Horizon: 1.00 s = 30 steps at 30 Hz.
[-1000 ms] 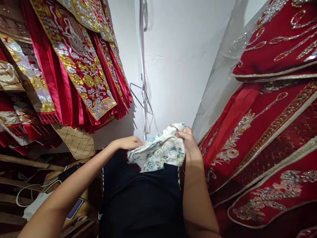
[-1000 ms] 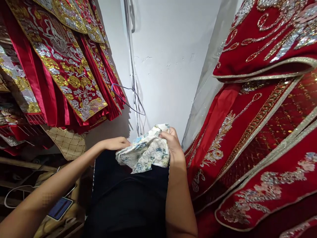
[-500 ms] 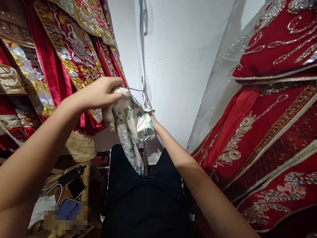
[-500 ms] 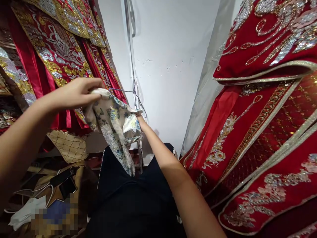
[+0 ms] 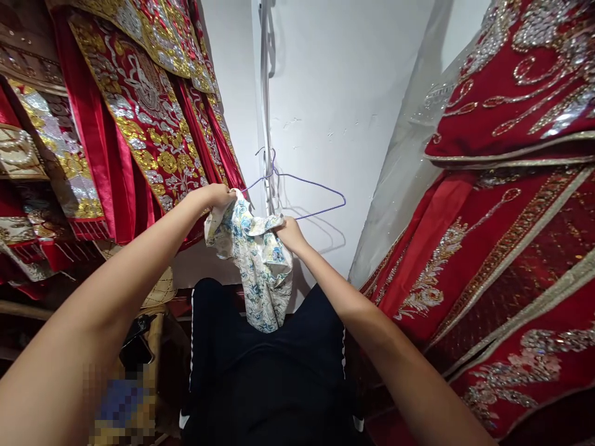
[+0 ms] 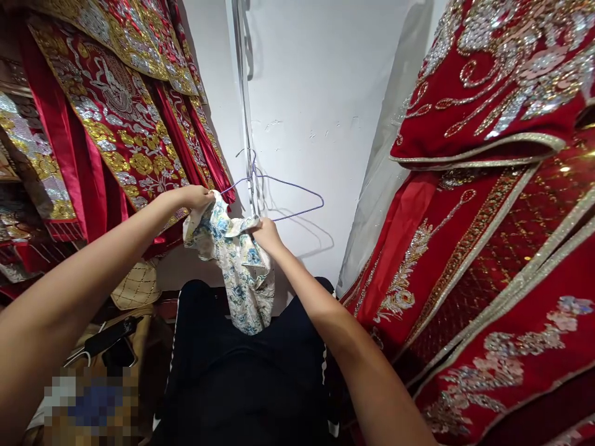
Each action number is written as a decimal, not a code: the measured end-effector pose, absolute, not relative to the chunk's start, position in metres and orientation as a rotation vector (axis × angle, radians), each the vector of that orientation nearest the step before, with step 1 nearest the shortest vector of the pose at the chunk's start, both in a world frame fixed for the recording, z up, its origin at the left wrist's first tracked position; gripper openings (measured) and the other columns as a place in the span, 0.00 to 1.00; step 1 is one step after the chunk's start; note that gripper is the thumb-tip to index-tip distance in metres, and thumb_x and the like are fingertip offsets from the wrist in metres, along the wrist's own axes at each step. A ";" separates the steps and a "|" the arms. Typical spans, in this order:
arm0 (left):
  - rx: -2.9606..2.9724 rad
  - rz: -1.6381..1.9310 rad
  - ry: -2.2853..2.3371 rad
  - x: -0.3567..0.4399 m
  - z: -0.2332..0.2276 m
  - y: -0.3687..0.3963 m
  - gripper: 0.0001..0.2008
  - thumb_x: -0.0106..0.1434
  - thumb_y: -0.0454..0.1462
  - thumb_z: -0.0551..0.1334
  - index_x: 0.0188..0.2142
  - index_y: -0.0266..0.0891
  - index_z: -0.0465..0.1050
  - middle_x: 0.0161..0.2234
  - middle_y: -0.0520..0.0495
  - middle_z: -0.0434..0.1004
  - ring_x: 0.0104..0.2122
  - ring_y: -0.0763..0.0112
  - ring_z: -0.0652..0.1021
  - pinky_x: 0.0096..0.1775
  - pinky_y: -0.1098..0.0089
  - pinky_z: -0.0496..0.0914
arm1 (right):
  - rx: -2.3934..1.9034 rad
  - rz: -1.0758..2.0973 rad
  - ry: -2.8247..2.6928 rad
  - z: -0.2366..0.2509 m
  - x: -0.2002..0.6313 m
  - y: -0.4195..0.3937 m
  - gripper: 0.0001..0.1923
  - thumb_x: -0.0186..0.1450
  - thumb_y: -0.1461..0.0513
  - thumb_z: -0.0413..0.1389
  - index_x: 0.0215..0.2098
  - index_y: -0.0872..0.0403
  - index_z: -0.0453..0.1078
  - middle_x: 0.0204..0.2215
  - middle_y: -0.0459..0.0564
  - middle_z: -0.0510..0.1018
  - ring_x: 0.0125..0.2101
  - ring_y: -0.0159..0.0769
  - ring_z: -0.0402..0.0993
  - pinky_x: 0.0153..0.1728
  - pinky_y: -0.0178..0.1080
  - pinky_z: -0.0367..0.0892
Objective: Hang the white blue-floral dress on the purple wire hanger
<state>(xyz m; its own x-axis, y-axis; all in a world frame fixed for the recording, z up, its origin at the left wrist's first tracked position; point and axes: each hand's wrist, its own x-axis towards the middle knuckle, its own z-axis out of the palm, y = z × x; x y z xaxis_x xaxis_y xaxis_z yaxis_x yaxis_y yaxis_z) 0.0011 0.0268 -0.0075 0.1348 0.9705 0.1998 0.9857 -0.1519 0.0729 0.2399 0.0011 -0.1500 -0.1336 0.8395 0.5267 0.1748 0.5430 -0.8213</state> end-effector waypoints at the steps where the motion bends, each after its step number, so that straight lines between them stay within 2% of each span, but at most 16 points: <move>1: -2.353 -0.296 -1.997 -0.002 -0.013 0.028 0.18 0.57 0.50 0.58 0.31 0.36 0.74 0.31 0.37 0.79 0.35 0.54 0.78 0.35 0.65 0.69 | -0.885 0.706 -1.640 -0.151 0.243 0.000 0.05 0.51 0.63 0.53 0.19 0.54 0.67 0.20 0.45 0.73 0.28 0.37 0.69 0.32 0.37 0.62; 4: -2.623 -0.322 -1.990 -0.020 -0.027 0.023 0.14 0.57 0.47 0.58 0.29 0.39 0.73 0.26 0.41 0.77 0.27 0.60 0.77 0.30 0.66 0.67 | -0.915 0.671 -1.637 -0.151 0.261 0.001 0.05 0.51 0.64 0.51 0.19 0.54 0.66 0.20 0.45 0.71 0.27 0.36 0.66 0.31 0.36 0.59; 6: -2.822 -0.383 -2.006 -0.027 -0.033 0.018 0.11 0.57 0.44 0.58 0.31 0.39 0.73 0.24 0.44 0.75 0.24 0.63 0.75 0.28 0.66 0.67 | -0.921 0.664 -1.631 -0.152 0.270 0.002 0.04 0.51 0.63 0.50 0.19 0.54 0.65 0.20 0.45 0.71 0.27 0.35 0.65 0.31 0.36 0.59; 9: -2.888 -0.749 -2.000 -0.016 -0.041 0.014 0.13 0.56 0.39 0.57 0.39 0.39 0.74 0.26 0.46 0.75 0.23 0.66 0.74 0.28 0.68 0.67 | -0.898 0.672 -1.654 -0.153 0.266 0.000 0.05 0.52 0.62 0.51 0.21 0.54 0.66 0.22 0.46 0.73 0.29 0.36 0.67 0.33 0.36 0.61; 12: -2.672 -1.141 -1.842 0.010 -0.044 0.015 0.17 0.54 0.35 0.56 0.44 0.37 0.73 0.28 0.47 0.74 0.24 0.69 0.71 0.29 0.69 0.67 | -0.850 0.686 -1.709 -0.152 0.249 -0.005 0.06 0.52 0.63 0.51 0.25 0.54 0.69 0.25 0.46 0.75 0.32 0.38 0.70 0.35 0.36 0.63; 15: -2.522 -1.220 -1.602 0.023 -0.042 0.014 0.14 0.55 0.35 0.54 0.39 0.35 0.74 0.28 0.47 0.73 0.27 0.68 0.70 0.32 0.69 0.66 | -0.794 0.631 -1.727 -0.145 0.251 -0.008 0.17 0.52 0.65 0.52 0.39 0.53 0.74 0.34 0.48 0.79 0.38 0.40 0.73 0.41 0.38 0.65; 17: -2.444 -1.160 -1.470 0.019 -0.039 0.010 0.12 0.57 0.37 0.53 0.33 0.35 0.74 0.26 0.46 0.72 0.28 0.67 0.70 0.32 0.68 0.65 | -0.801 0.516 -1.646 -0.137 0.272 -0.005 0.30 0.51 0.65 0.57 0.53 0.52 0.69 0.39 0.49 0.79 0.40 0.41 0.74 0.44 0.40 0.65; 19: -2.382 -1.068 -1.397 0.010 -0.035 0.006 0.12 0.58 0.38 0.53 0.28 0.36 0.72 0.24 0.46 0.70 0.27 0.66 0.70 0.32 0.67 0.63 | -0.857 0.394 -1.490 -0.127 0.306 0.004 0.39 0.50 0.64 0.61 0.60 0.53 0.63 0.38 0.49 0.80 0.37 0.41 0.74 0.43 0.41 0.66; 20: -2.375 -1.016 -1.382 0.006 -0.033 0.005 0.12 0.58 0.39 0.52 0.27 0.36 0.72 0.24 0.46 0.70 0.27 0.65 0.70 0.32 0.67 0.63 | -0.889 0.353 -1.400 -0.122 0.326 0.010 0.39 0.49 0.63 0.62 0.60 0.54 0.63 0.35 0.49 0.80 0.34 0.41 0.73 0.41 0.42 0.67; 22: -2.369 -0.931 -1.400 -0.001 -0.029 0.005 0.13 0.59 0.40 0.52 0.27 0.37 0.72 0.24 0.45 0.70 0.27 0.64 0.70 0.32 0.66 0.63 | -0.971 0.388 -1.339 -0.110 0.363 0.022 0.30 0.46 0.61 0.66 0.48 0.56 0.71 0.31 0.49 0.79 0.32 0.40 0.73 0.38 0.42 0.67; 25: -2.273 -0.901 -1.520 -0.009 -0.027 0.013 0.13 0.61 0.43 0.54 0.32 0.37 0.73 0.29 0.43 0.74 0.30 0.61 0.72 0.33 0.66 0.63 | -1.061 0.736 -1.463 -0.091 0.396 0.032 0.20 0.43 0.57 0.71 0.31 0.57 0.75 0.25 0.50 0.78 0.28 0.40 0.72 0.33 0.42 0.68; 28: -2.168 -1.040 -1.747 -0.016 -0.032 0.024 0.19 0.60 0.50 0.58 0.39 0.36 0.72 0.37 0.39 0.77 0.34 0.59 0.73 0.35 0.66 0.64 | -0.868 0.995 -1.481 -0.076 0.389 0.028 0.22 0.52 0.47 0.67 0.33 0.58 0.76 0.29 0.53 0.80 0.31 0.44 0.76 0.35 0.45 0.70; 30: -2.181 -1.060 -1.881 -0.020 -0.039 0.029 0.23 0.60 0.55 0.57 0.38 0.36 0.72 0.36 0.38 0.77 0.34 0.59 0.73 0.35 0.67 0.64 | -0.762 0.913 -1.457 -0.071 0.369 0.020 0.24 0.61 0.44 0.60 0.39 0.57 0.76 0.35 0.55 0.81 0.36 0.46 0.77 0.38 0.47 0.72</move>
